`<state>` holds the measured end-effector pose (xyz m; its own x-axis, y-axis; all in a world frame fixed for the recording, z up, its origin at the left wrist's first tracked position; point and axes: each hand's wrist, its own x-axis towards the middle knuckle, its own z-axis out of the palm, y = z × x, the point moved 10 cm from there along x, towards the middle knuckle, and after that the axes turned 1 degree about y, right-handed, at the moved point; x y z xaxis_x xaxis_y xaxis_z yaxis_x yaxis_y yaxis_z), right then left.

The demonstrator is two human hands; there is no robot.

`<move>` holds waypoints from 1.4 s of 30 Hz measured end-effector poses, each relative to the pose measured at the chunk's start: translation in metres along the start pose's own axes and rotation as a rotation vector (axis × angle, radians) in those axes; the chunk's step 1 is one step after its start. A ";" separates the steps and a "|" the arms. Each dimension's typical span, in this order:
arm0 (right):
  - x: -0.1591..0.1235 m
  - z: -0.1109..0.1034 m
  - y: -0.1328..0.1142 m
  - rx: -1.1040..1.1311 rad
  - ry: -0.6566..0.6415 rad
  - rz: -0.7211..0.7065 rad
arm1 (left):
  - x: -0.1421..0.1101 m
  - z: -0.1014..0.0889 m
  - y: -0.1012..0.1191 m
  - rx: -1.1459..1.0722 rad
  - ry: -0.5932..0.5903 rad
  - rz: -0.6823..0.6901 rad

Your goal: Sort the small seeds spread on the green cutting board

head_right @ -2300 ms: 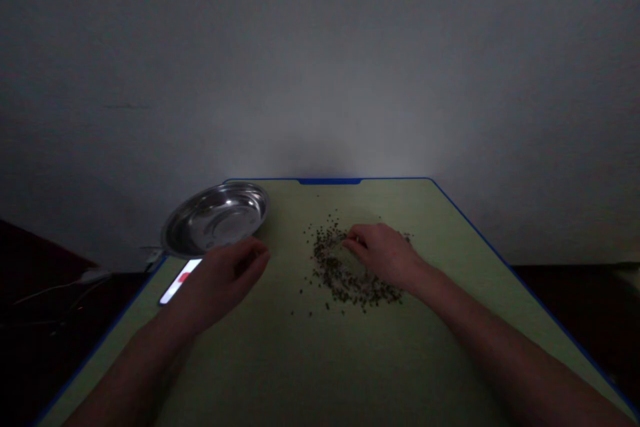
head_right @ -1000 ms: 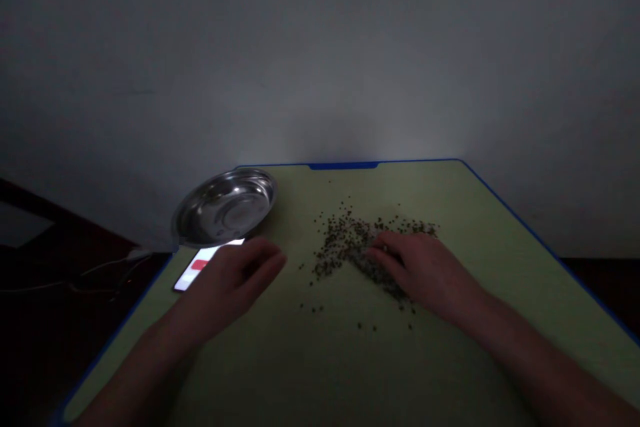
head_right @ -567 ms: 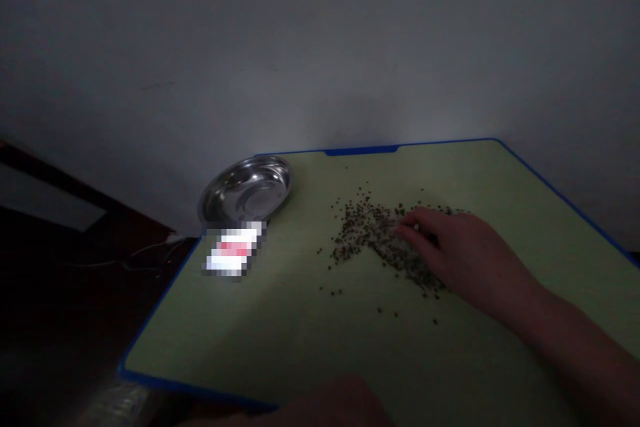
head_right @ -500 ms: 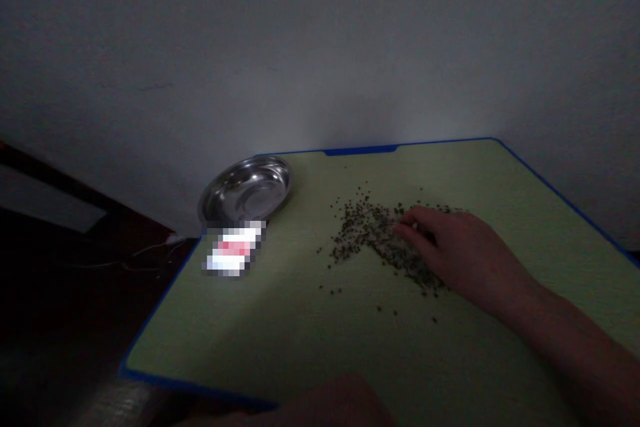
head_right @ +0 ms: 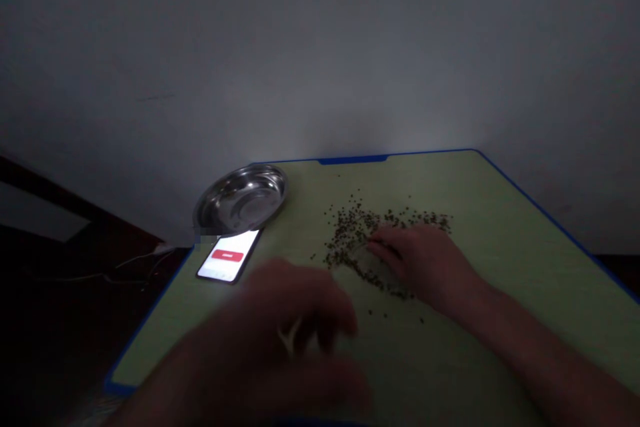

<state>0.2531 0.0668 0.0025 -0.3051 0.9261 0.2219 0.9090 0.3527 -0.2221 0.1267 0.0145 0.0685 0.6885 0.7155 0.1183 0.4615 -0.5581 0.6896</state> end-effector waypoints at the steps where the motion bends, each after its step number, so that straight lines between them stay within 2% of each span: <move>1: 0.000 0.000 -0.004 0.031 -0.021 -0.015 | 0.006 -0.015 -0.006 -0.003 0.067 -0.003; 3: -0.001 -0.002 -0.007 0.070 -0.047 -0.013 | 0.012 -0.050 -0.030 0.009 0.297 -0.077; 5: -0.002 -0.005 -0.004 0.090 -0.057 0.015 | 0.016 -0.063 -0.053 0.049 0.353 -0.104; 8: -0.004 -0.004 -0.007 0.144 -0.101 -0.002 | 0.018 -0.059 -0.079 0.128 0.327 -0.112; 11: -0.007 0.002 -0.016 0.180 -0.160 -0.035 | 0.015 -0.049 -0.091 0.183 0.300 -0.101; 16: -0.010 0.011 -0.017 0.152 -0.210 -0.020 | 0.008 -0.048 -0.091 0.264 0.297 -0.067; 24: -0.006 0.001 0.009 0.062 -0.137 -0.005 | 0.008 -0.052 -0.086 0.285 0.297 -0.060; 27: -0.007 0.001 0.008 0.135 -0.192 -0.031 | 0.009 -0.051 -0.086 0.288 0.277 -0.074; 34: -0.014 0.009 -0.010 0.313 -0.351 -0.102 | 0.010 -0.048 -0.086 0.258 0.254 -0.067; 42: -0.019 0.010 -0.002 0.342 -0.429 -0.085 | 0.010 -0.045 -0.087 0.264 0.218 -0.078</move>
<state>0.2543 0.0496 -0.0111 -0.5264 0.8389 -0.1384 0.7540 0.3854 -0.5319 0.0681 0.0890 0.0412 0.5225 0.8175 0.2421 0.6563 -0.5669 0.4978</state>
